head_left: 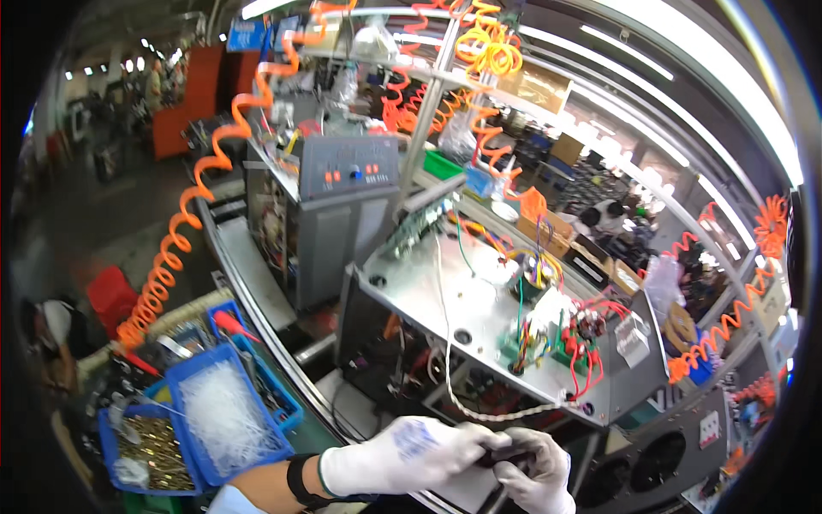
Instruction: Assembling the internal components, wiring, and front panel of an industrial power inverter on an assembly line.
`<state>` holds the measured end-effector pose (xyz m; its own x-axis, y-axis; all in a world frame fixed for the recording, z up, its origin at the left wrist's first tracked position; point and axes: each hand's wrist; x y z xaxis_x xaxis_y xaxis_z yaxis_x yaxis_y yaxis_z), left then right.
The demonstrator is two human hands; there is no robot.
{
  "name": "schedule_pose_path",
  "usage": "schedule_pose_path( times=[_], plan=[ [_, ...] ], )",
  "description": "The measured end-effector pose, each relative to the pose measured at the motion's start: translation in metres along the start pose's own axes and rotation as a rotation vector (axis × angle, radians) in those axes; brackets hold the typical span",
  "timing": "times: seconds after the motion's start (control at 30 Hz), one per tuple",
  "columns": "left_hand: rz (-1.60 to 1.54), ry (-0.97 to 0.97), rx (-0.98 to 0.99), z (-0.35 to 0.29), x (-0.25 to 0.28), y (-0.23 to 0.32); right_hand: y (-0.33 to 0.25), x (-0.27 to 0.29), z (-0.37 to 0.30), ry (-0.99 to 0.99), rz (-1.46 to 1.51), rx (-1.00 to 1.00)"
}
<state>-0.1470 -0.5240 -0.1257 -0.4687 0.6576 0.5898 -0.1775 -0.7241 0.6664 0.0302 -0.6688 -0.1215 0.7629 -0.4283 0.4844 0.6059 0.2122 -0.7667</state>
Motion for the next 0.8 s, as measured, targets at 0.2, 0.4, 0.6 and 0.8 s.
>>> schedule_pose_path(
  times=[0.2,0.4,0.6,0.8],
  plan=[
    [-0.741,0.842,0.773,-0.044,0.034,-0.115,0.015,-0.005,0.076,-0.362,-0.458,0.267],
    [-0.867,0.861,0.46,0.004,0.052,-0.184,0.003,-0.009,0.098,-0.84,-0.494,-0.062],
    [-0.999,0.994,0.359,-0.001,0.053,-0.201,-0.035,0.095,0.199,0.13,-0.291,-0.32],
    [-0.324,1.178,0.252,0.012,0.025,-0.251,-0.007,0.063,0.214,0.222,-1.198,0.54]
  ],
)
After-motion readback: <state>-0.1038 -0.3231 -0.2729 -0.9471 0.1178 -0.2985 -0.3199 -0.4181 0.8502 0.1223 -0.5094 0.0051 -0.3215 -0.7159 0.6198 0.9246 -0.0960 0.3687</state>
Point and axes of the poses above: each hand's wrist, its own z-axis towards the middle knuckle, its own x-axis out of the back of the hand, y = z × x, and after that the axes turned 1 degree about -x, right-handed
